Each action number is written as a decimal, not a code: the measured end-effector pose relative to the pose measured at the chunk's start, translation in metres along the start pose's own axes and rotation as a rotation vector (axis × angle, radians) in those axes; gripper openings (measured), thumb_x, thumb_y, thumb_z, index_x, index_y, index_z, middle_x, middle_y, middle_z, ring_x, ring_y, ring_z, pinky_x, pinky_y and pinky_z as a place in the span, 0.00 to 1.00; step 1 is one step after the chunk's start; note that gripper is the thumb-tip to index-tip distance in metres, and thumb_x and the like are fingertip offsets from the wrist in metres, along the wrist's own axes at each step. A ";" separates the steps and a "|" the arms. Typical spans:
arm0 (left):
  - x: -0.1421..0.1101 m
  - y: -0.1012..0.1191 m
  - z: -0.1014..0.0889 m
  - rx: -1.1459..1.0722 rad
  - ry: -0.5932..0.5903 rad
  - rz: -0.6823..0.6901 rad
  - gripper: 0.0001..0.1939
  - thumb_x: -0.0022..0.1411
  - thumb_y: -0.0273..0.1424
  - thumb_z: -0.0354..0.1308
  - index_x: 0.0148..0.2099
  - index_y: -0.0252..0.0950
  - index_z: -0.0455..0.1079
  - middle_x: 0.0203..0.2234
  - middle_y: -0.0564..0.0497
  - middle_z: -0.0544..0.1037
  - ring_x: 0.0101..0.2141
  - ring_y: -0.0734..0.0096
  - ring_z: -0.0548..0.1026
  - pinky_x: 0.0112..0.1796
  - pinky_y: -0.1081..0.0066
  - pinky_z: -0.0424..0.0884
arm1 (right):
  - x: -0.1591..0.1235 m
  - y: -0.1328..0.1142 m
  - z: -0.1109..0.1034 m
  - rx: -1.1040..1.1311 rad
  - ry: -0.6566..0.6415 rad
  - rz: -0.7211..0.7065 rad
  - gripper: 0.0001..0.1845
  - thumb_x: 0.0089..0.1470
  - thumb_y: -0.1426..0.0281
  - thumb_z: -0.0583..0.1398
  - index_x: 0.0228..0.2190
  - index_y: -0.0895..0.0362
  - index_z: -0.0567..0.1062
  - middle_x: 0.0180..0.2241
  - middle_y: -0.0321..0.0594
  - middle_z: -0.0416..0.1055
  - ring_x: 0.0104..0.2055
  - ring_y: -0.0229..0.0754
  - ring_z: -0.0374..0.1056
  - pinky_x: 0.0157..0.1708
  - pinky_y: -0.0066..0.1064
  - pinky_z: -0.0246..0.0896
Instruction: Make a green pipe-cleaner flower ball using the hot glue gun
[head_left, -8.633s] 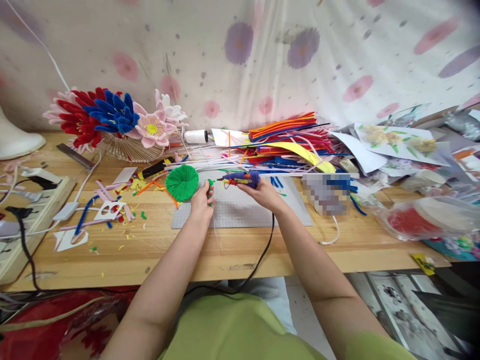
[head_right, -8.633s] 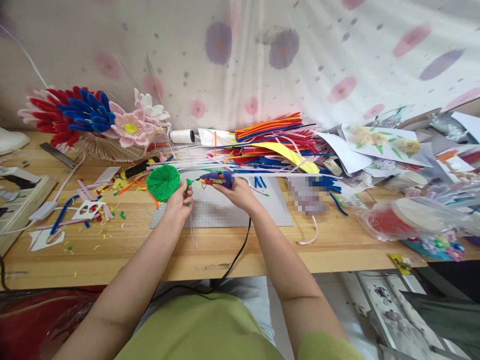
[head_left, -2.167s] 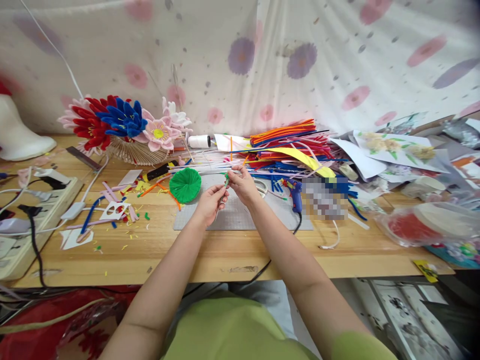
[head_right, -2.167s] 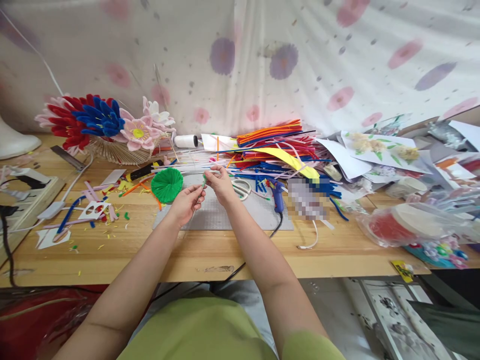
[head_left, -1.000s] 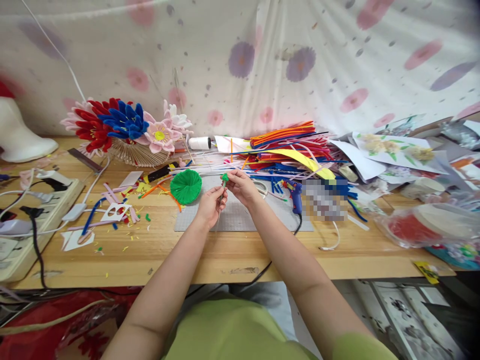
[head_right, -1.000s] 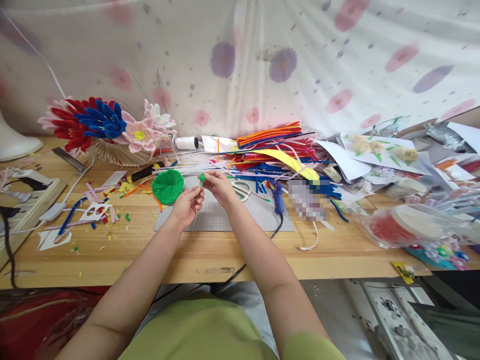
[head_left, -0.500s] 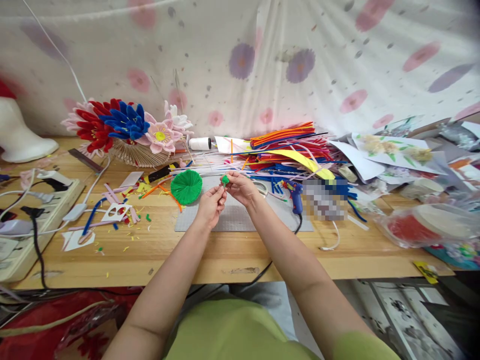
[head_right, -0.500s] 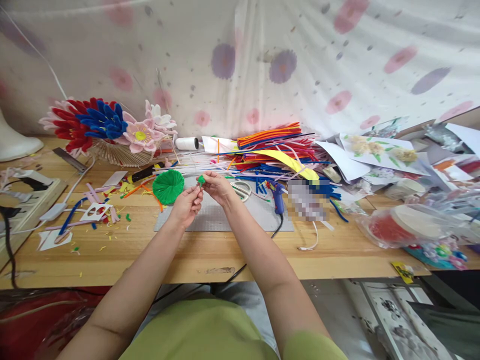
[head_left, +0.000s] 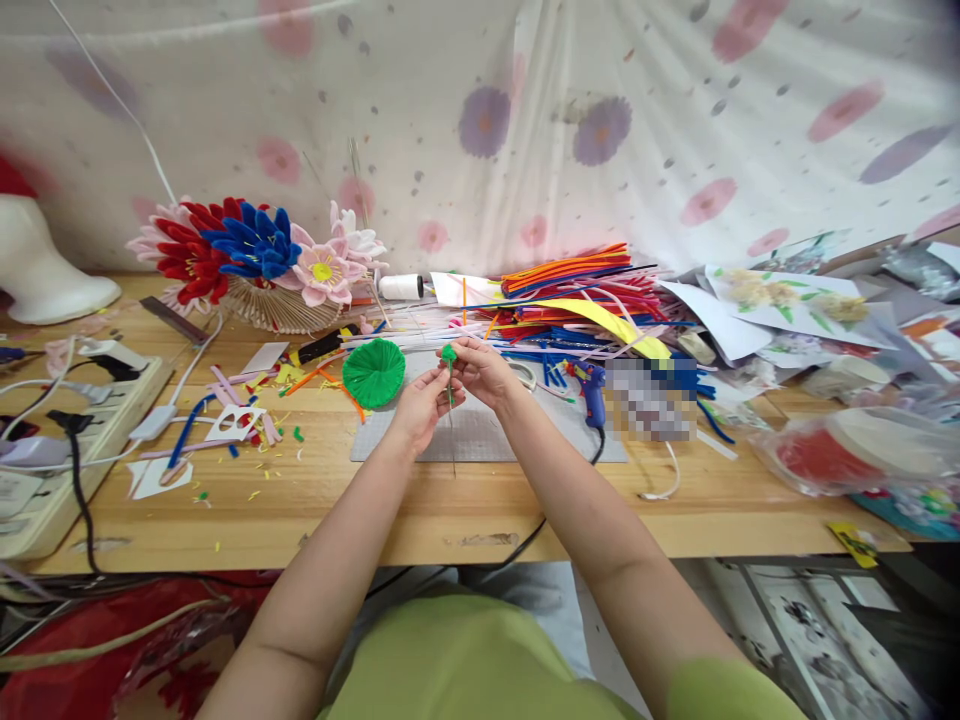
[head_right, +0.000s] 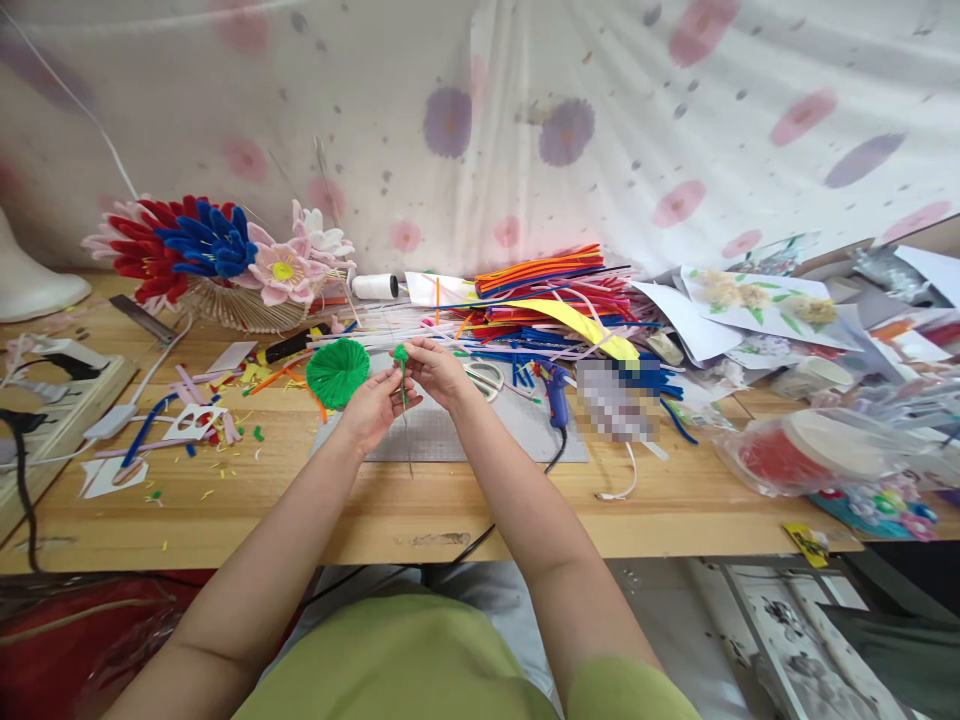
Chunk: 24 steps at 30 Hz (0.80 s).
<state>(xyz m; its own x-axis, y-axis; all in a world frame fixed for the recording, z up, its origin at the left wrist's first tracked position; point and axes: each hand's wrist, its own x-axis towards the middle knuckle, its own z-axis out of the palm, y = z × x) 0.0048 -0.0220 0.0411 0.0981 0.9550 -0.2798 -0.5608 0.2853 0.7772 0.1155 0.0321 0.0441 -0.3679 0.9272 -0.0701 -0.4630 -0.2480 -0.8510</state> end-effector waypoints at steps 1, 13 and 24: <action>0.000 0.001 -0.001 0.007 -0.003 -0.011 0.05 0.54 0.28 0.59 0.33 0.32 0.67 0.22 0.54 0.73 0.22 0.81 0.71 0.34 0.71 0.73 | -0.001 0.000 0.001 -0.006 -0.004 -0.005 0.11 0.40 0.66 0.66 0.25 0.56 0.70 0.26 0.35 0.73 0.29 0.35 0.67 0.30 0.27 0.61; 0.004 0.007 -0.005 0.030 -0.001 0.005 0.02 0.55 0.24 0.57 0.30 0.31 0.66 0.19 0.56 0.70 0.19 0.83 0.68 0.29 0.72 0.74 | 0.004 0.007 0.004 -0.103 0.034 -0.128 0.16 0.31 0.60 0.69 0.23 0.57 0.75 0.25 0.36 0.74 0.29 0.34 0.67 0.36 0.29 0.63; 0.001 0.002 -0.002 0.018 0.072 0.069 0.07 0.51 0.26 0.61 0.29 0.31 0.65 0.17 0.57 0.70 0.17 0.84 0.67 0.27 0.76 0.71 | 0.004 0.009 0.002 -0.218 0.041 -0.192 0.14 0.35 0.61 0.67 0.23 0.58 0.77 0.27 0.37 0.74 0.32 0.36 0.68 0.38 0.31 0.63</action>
<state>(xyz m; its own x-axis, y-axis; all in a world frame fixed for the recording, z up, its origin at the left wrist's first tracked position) 0.0026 -0.0207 0.0411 0.0000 0.9645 -0.2641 -0.5492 0.2207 0.8060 0.1085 0.0328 0.0369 -0.2552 0.9631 0.0858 -0.3355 -0.0050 -0.9420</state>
